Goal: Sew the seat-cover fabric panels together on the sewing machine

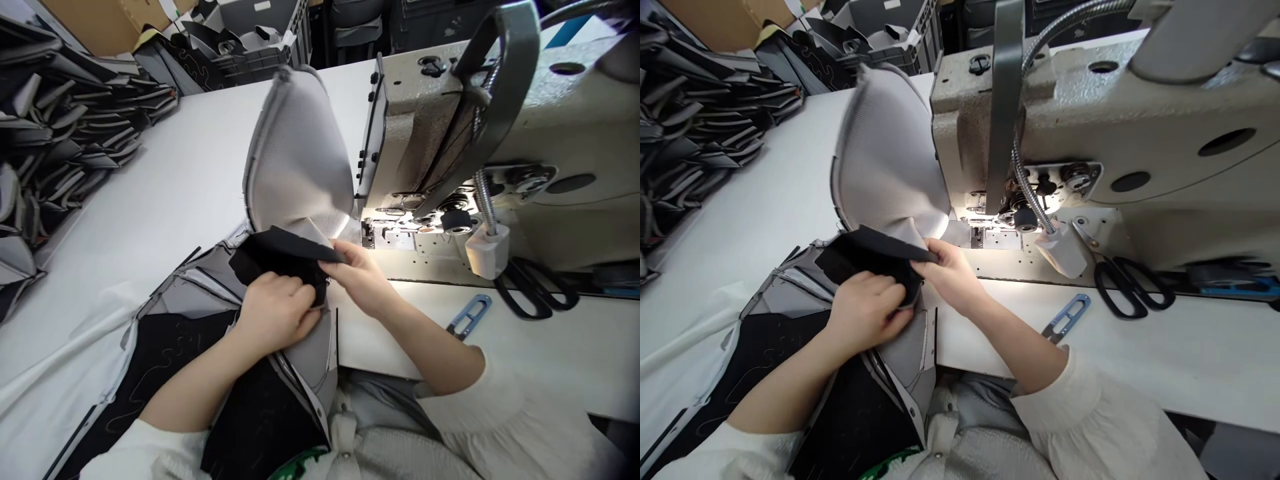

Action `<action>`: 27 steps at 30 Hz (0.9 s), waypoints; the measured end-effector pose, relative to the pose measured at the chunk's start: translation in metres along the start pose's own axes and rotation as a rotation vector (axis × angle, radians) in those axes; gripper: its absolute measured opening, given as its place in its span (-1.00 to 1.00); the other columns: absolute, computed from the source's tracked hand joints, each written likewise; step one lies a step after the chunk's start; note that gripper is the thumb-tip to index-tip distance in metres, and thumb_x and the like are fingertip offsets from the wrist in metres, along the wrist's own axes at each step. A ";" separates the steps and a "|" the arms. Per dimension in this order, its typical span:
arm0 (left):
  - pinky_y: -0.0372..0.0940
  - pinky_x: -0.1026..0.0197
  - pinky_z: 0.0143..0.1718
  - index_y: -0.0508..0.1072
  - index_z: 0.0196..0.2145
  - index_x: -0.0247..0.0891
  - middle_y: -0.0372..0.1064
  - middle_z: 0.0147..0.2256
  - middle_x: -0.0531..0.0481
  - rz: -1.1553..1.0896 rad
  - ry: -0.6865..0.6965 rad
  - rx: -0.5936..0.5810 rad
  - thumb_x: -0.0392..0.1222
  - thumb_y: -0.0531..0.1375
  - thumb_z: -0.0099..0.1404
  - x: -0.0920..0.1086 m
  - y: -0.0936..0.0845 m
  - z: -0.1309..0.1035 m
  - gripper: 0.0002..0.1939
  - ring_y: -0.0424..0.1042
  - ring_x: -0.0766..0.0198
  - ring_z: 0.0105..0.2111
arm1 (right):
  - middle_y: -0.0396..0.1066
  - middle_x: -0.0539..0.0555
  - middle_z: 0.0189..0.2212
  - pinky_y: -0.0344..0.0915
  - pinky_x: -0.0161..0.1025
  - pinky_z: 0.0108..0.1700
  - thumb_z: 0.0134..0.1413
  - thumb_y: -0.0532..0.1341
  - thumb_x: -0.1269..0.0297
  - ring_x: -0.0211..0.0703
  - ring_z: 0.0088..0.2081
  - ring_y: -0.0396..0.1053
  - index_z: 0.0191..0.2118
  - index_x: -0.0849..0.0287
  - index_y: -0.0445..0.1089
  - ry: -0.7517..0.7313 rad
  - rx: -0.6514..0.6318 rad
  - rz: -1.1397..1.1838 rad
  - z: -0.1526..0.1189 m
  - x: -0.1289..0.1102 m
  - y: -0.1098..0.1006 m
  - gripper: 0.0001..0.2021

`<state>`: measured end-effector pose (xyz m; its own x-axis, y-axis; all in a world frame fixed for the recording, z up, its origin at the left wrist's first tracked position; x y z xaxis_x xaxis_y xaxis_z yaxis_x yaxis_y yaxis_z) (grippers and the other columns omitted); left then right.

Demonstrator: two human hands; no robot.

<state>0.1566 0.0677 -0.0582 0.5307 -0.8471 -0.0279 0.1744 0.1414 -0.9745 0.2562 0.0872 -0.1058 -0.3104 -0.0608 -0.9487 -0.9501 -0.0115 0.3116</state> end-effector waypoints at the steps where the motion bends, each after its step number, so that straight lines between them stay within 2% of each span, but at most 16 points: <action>1: 0.08 0.17 -0.50 0.34 -0.60 -0.25 0.28 -0.63 0.01 -0.052 -0.066 0.024 -0.14 0.11 0.15 -0.011 0.000 0.000 -0.78 0.30 0.23 -0.59 | 0.36 0.07 -0.27 0.29 -0.11 -0.04 -0.06 0.22 0.33 -0.12 -0.15 0.31 -0.22 0.19 0.42 -0.123 -0.068 -0.118 -0.004 -0.013 0.003 -0.79; 3: 0.15 0.18 -0.48 0.43 -0.46 -0.29 0.38 -0.55 -0.05 -0.194 -0.226 0.002 -0.07 0.11 0.15 -0.033 0.003 0.001 -0.77 0.37 0.17 -0.53 | 0.31 0.10 -0.12 0.21 -0.07 0.07 0.01 0.14 0.38 -0.09 -0.03 0.26 -0.09 0.13 0.40 -0.322 -0.167 -0.267 -0.015 -0.031 0.008 -0.70; 4: 0.21 0.16 -0.43 0.45 -0.32 -0.32 0.44 -0.43 -0.11 -0.280 -0.285 -0.039 -0.05 0.12 0.14 -0.040 0.007 0.001 -0.72 0.42 0.11 -0.43 | 0.29 0.10 -0.08 0.20 -0.07 0.09 0.06 0.08 0.41 -0.10 0.01 0.24 -0.04 0.10 0.38 -0.391 -0.169 -0.288 -0.020 -0.034 0.008 -0.67; 6: 0.27 0.10 -0.23 0.39 -0.07 -0.32 0.43 -0.14 -0.20 -0.471 -0.343 -0.123 0.00 0.15 0.13 -0.043 0.016 0.004 -0.53 0.41 -0.01 -0.16 | 0.26 0.10 -0.06 0.26 -0.09 0.05 0.12 -0.03 0.48 -0.13 0.00 0.26 0.02 0.04 0.34 -0.499 -0.090 -0.287 -0.027 -0.035 0.003 -0.60; 8: 0.23 0.05 -0.05 0.38 -0.03 -0.27 0.38 -0.03 -0.18 -0.673 -0.418 -0.148 0.05 0.17 0.12 -0.043 0.023 0.008 -0.49 0.32 -0.06 -0.01 | 0.25 0.11 -0.06 0.31 -0.08 0.02 0.13 -0.07 0.53 -0.13 -0.01 0.27 0.06 0.02 0.29 -0.637 -0.022 -0.323 -0.035 -0.033 0.003 -0.55; 10: 0.20 0.07 0.01 0.44 -0.12 -0.25 0.42 -0.08 -0.12 -0.867 -0.581 -0.073 0.06 0.15 0.16 -0.050 0.030 0.008 -0.58 0.31 -0.03 0.01 | 0.23 0.14 0.00 0.29 -0.03 0.06 0.13 -0.10 0.56 -0.10 0.04 0.25 0.11 0.01 0.23 -0.784 -0.027 -0.403 -0.044 -0.032 0.010 -0.51; 13: 0.17 0.12 0.06 0.47 -0.24 -0.26 0.46 -0.15 -0.06 -1.139 -0.890 0.219 0.01 0.17 0.14 -0.069 0.035 -0.006 -0.67 0.29 0.02 0.03 | 0.21 0.15 0.04 0.30 -0.02 0.04 0.12 -0.10 0.58 -0.08 0.06 0.25 0.15 -0.03 0.17 -0.954 0.000 -0.546 -0.052 -0.032 0.015 -0.47; 15: 0.21 0.12 0.02 0.46 -0.30 -0.28 0.48 -0.21 -0.04 -1.414 -0.996 0.367 -0.01 0.22 0.06 -0.074 0.041 -0.016 -0.69 0.33 0.03 -0.01 | 0.22 0.15 0.02 0.31 -0.02 0.02 0.11 -0.03 0.55 -0.07 0.04 0.25 0.14 -0.04 0.19 -1.013 0.084 -0.698 -0.052 -0.033 0.009 -0.49; 18: 0.33 0.18 -0.18 0.46 -0.35 -0.31 0.49 -0.36 -0.03 -1.818 -0.986 0.421 -0.03 0.27 -0.03 -0.069 0.044 -0.021 -0.68 0.46 0.11 -0.23 | 0.21 0.16 0.04 0.18 0.08 0.09 0.12 0.11 0.41 0.03 0.10 0.18 0.05 0.00 0.28 -1.038 0.162 -0.971 -0.042 -0.037 0.004 -0.63; 20: 0.34 0.27 -0.39 0.45 -0.40 -0.32 0.47 -0.46 0.00 -1.914 -1.007 0.462 -0.07 0.28 -0.05 -0.069 0.041 -0.025 -0.72 0.46 0.23 -0.44 | 0.26 0.14 0.01 0.07 0.12 0.14 0.15 0.12 0.29 0.07 0.14 0.12 -0.07 0.04 0.37 -1.065 0.166 -1.074 -0.033 -0.044 0.004 -0.77; 21: 0.30 0.31 -0.52 0.44 -0.43 -0.32 0.44 -0.52 0.03 -1.928 -1.024 0.460 -0.08 0.28 -0.05 -0.070 0.040 -0.027 -0.74 0.41 0.30 -0.55 | 0.32 0.12 -0.05 0.02 0.12 0.16 0.18 0.10 0.25 0.06 0.13 0.13 -0.15 0.05 0.40 -1.090 0.156 -1.101 -0.028 -0.049 0.006 -0.82; 23: 0.10 0.37 -0.74 0.38 -0.50 -0.31 0.35 -0.62 0.09 -1.933 -1.055 0.401 -0.07 0.27 -0.03 -0.069 0.042 -0.030 -0.75 0.22 0.44 -0.74 | 0.42 0.06 -0.25 -0.04 0.09 0.17 0.23 0.03 0.24 -0.03 0.01 0.26 -0.32 0.08 0.41 -1.147 0.109 -1.143 -0.019 -0.060 0.015 -0.78; 25: -0.11 0.39 -0.82 0.33 -0.56 -0.31 0.26 -0.69 0.13 -1.886 -1.044 0.290 0.00 0.23 0.01 -0.069 0.045 -0.030 -0.70 0.05 0.50 -0.81 | 0.40 0.00 -0.46 0.03 -0.03 0.12 0.24 0.01 0.23 -0.16 -0.24 0.35 -0.43 0.11 0.36 -1.178 0.008 -1.224 -0.007 -0.066 0.030 -0.72; 27: -0.14 0.40 -0.81 0.32 -0.56 -0.31 0.25 -0.69 0.11 -1.767 -0.970 0.201 0.07 0.20 0.06 -0.069 0.045 -0.028 -0.65 0.06 0.49 -0.79 | 0.32 -0.02 -0.58 0.15 -0.16 -0.02 0.24 0.00 0.20 -0.24 -0.44 0.28 -0.50 0.13 0.32 -1.129 -0.087 -1.308 0.008 -0.066 0.040 -0.68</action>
<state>0.1050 0.1183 -0.1063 -0.1206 0.3963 0.9102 0.9331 -0.2675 0.2402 0.2379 0.0989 -0.0315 0.7008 0.7048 -0.1105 -0.5774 0.4694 -0.6680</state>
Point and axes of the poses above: each hand's wrist, its own z-axis towards the middle knuckle, its own y-axis out of the palm, x = y × z, the point moved 8 cm from there along z, towards the middle knuckle
